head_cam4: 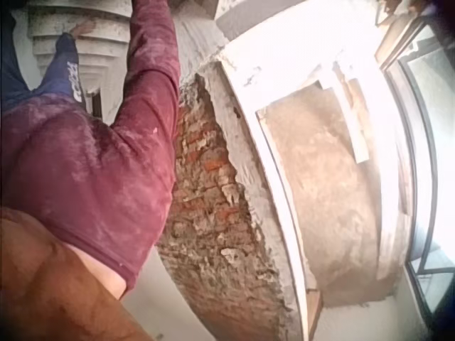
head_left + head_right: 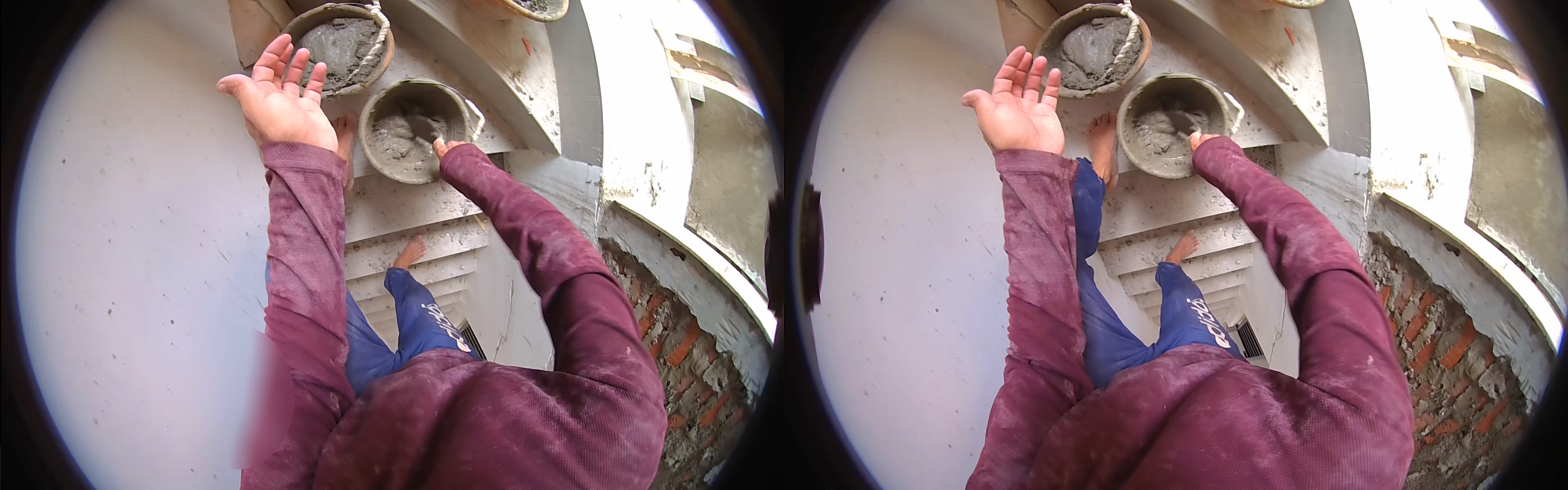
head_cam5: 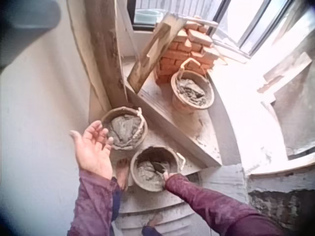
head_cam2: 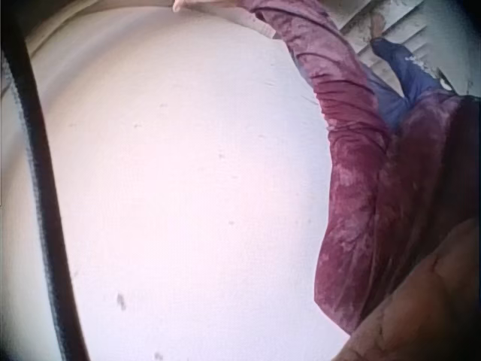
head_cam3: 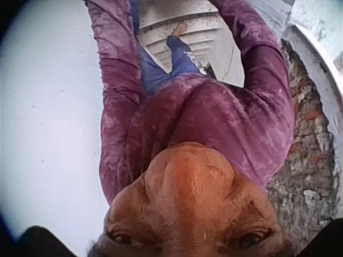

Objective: The person applies plaster to a brick wall using a trowel, taking the material from a bucket placed on a set of stairs.

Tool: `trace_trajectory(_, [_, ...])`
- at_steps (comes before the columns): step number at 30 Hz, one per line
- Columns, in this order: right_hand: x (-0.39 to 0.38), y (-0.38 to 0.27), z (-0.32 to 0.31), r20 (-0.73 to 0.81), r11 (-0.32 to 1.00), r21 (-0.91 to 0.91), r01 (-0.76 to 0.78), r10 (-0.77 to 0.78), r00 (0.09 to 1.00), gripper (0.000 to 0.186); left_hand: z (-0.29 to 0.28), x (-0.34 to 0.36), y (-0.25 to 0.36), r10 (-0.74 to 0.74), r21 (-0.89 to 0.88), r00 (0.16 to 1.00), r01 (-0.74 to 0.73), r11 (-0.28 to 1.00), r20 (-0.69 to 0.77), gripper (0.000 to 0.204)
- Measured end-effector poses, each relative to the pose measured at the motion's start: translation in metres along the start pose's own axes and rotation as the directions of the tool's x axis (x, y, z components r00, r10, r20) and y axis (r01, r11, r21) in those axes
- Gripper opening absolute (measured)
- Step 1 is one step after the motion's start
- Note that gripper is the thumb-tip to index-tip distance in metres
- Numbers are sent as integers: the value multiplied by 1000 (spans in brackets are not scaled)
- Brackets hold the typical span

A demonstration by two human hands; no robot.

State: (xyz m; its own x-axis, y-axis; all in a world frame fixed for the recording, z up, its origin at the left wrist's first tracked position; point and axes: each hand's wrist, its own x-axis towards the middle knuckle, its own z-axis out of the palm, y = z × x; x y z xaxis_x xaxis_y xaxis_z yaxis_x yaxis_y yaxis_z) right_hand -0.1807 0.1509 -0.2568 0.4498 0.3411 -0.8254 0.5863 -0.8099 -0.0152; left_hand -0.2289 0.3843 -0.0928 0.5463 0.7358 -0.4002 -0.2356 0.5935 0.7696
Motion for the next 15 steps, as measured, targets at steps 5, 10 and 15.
trace_trajectory(5, [-44, 12, -43, -57, 967, -219, 129, -144, 988, 31, 3, 5, -2, -28, 63, 998, 25, 998, 48, 71])
trace_trajectory(10, [-9, -5, -76, 56, 948, -318, -24, 44, 997, 21, 1, -3, -9, -158, 99, 977, 145, 985, 146, 64])
trace_trajectory(15, [16, -17, -22, 174, 899, -413, 148, -82, 981, 44, -3, -7, -11, -149, 101, 983, 139, 985, 104, 66])
